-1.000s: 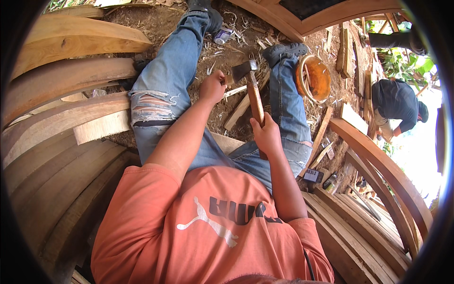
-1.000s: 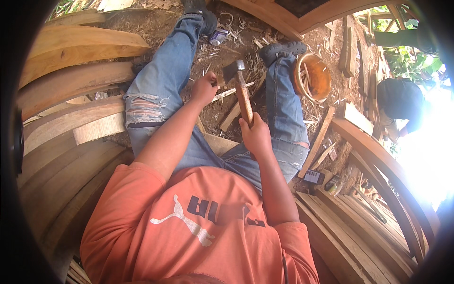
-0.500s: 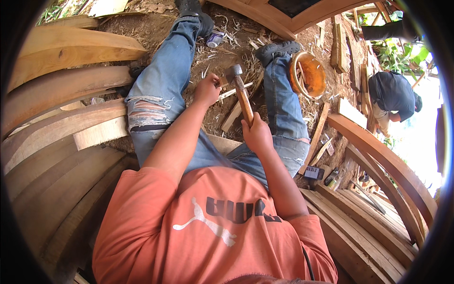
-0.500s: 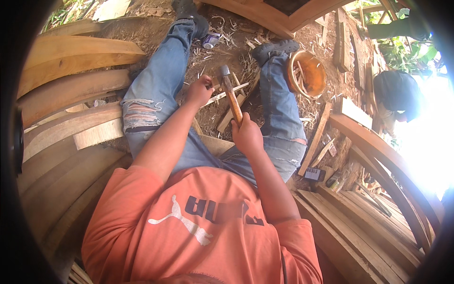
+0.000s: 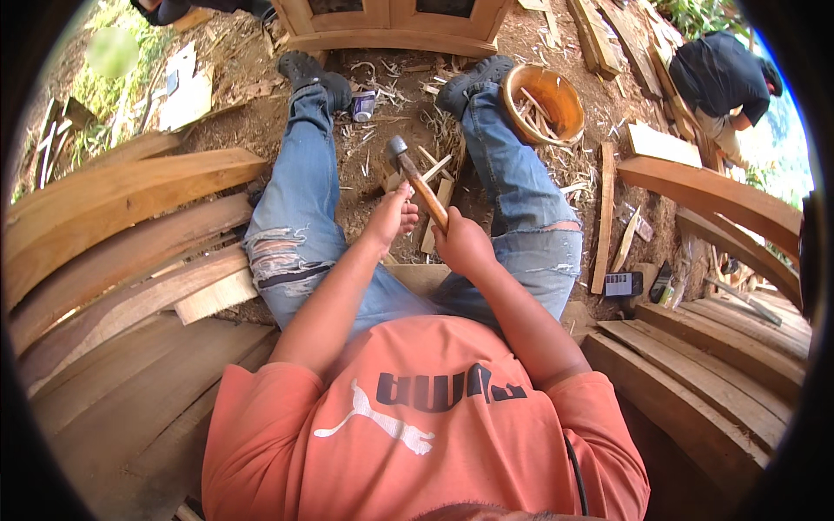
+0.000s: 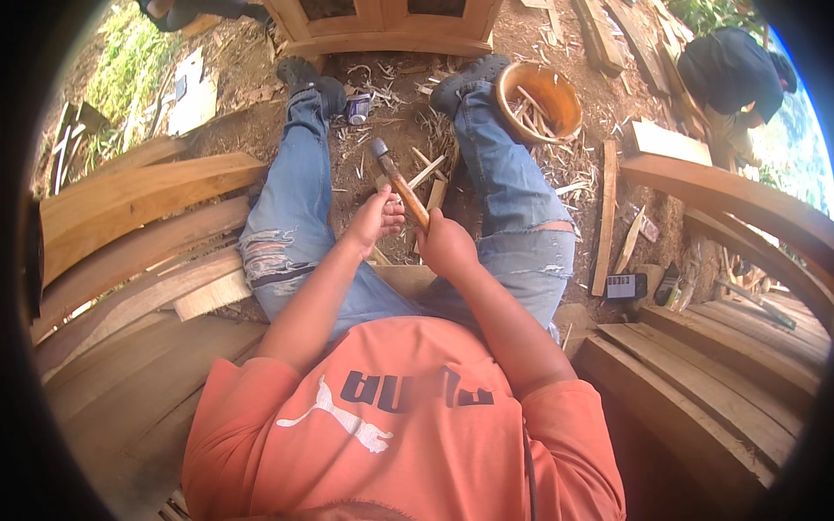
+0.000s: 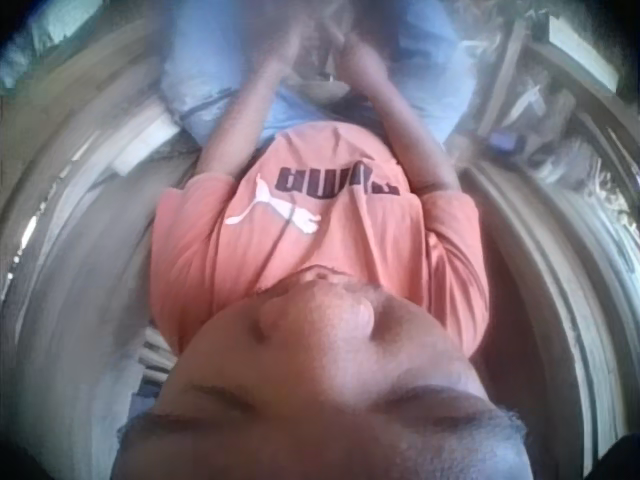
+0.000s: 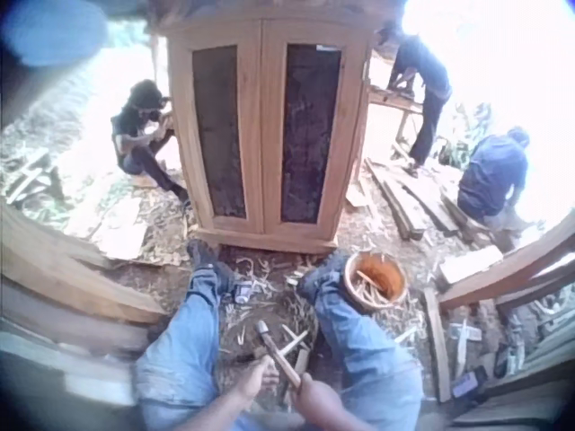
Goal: The person sits on the ground and uses a hammer to drive nails into small wooden pieces, assembling them into a larger wooden structure. The person repeatedly picks up nails, positions them, and hammers them into place.
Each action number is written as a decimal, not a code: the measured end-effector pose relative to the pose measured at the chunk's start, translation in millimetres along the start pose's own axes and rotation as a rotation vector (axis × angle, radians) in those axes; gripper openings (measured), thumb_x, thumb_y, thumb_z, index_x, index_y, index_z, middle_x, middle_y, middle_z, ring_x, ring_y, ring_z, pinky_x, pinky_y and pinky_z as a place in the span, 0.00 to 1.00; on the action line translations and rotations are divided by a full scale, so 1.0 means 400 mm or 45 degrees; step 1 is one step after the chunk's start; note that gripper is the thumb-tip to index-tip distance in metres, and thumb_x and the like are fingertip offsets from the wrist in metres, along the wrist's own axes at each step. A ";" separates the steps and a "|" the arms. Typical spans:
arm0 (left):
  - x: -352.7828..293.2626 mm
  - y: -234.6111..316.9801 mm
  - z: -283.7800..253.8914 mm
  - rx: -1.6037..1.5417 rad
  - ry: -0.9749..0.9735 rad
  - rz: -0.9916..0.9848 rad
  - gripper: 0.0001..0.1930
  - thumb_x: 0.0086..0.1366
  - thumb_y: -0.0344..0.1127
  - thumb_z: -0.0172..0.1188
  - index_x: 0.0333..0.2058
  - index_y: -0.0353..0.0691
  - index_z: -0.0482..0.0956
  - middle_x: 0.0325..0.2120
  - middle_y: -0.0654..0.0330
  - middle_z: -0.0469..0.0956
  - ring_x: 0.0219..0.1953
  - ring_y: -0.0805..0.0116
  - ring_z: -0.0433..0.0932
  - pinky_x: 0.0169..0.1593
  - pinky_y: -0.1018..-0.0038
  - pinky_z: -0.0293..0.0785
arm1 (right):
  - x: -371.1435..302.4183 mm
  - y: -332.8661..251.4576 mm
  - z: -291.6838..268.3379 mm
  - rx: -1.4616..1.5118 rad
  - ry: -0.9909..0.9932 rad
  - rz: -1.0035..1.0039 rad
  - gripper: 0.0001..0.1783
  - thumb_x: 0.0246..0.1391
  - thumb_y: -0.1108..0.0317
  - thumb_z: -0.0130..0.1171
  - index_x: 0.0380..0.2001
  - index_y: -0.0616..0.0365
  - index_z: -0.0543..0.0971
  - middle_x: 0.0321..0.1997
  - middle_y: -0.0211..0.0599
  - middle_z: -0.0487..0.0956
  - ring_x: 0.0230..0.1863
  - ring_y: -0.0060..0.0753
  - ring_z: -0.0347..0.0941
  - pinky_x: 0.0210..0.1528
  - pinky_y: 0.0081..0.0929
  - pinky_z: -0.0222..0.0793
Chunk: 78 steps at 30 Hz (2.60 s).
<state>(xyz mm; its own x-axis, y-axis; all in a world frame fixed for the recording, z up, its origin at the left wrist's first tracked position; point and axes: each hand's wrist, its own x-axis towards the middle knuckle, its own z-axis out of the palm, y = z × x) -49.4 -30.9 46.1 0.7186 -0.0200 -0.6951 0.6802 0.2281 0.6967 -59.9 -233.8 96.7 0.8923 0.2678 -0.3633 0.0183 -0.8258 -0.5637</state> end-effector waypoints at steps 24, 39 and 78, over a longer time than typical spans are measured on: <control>-0.081 -0.029 0.043 -0.152 0.109 0.100 0.26 0.85 0.57 0.52 0.53 0.33 0.76 0.45 0.45 0.88 0.45 0.59 0.88 0.52 0.64 0.85 | -0.012 0.005 0.124 0.695 -0.176 -0.398 0.44 0.65 0.51 0.67 0.75 0.63 0.66 0.49 0.64 0.87 0.54 0.67 0.85 0.60 0.54 0.79; -0.129 -0.009 0.018 -0.326 0.207 0.135 0.24 0.83 0.61 0.56 0.46 0.44 0.67 0.27 0.60 0.75 0.30 0.65 0.78 0.37 0.63 0.80 | 0.018 0.027 0.022 0.625 -0.305 -0.385 0.26 0.74 0.42 0.56 0.40 0.48 0.94 0.37 0.52 0.89 0.40 0.61 0.85 0.46 0.54 0.78; -0.195 0.056 -0.081 -0.204 0.148 -0.045 0.23 0.83 0.63 0.54 0.44 0.48 0.71 0.24 0.68 0.68 0.22 0.76 0.68 0.27 0.75 0.69 | -0.235 1.059 -0.209 -0.411 0.454 1.260 0.18 0.67 0.67 0.62 0.58 0.59 0.80 0.62 0.52 0.81 0.68 0.59 0.77 0.68 0.52 0.77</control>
<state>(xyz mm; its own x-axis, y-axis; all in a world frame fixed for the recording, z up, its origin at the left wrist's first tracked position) -95.1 7.2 110.2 0.6667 0.0797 -0.7410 0.6664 0.3816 0.6406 -98.3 -650.4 -45.7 0.6555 -0.7002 -0.2830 -0.7064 -0.7010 0.0984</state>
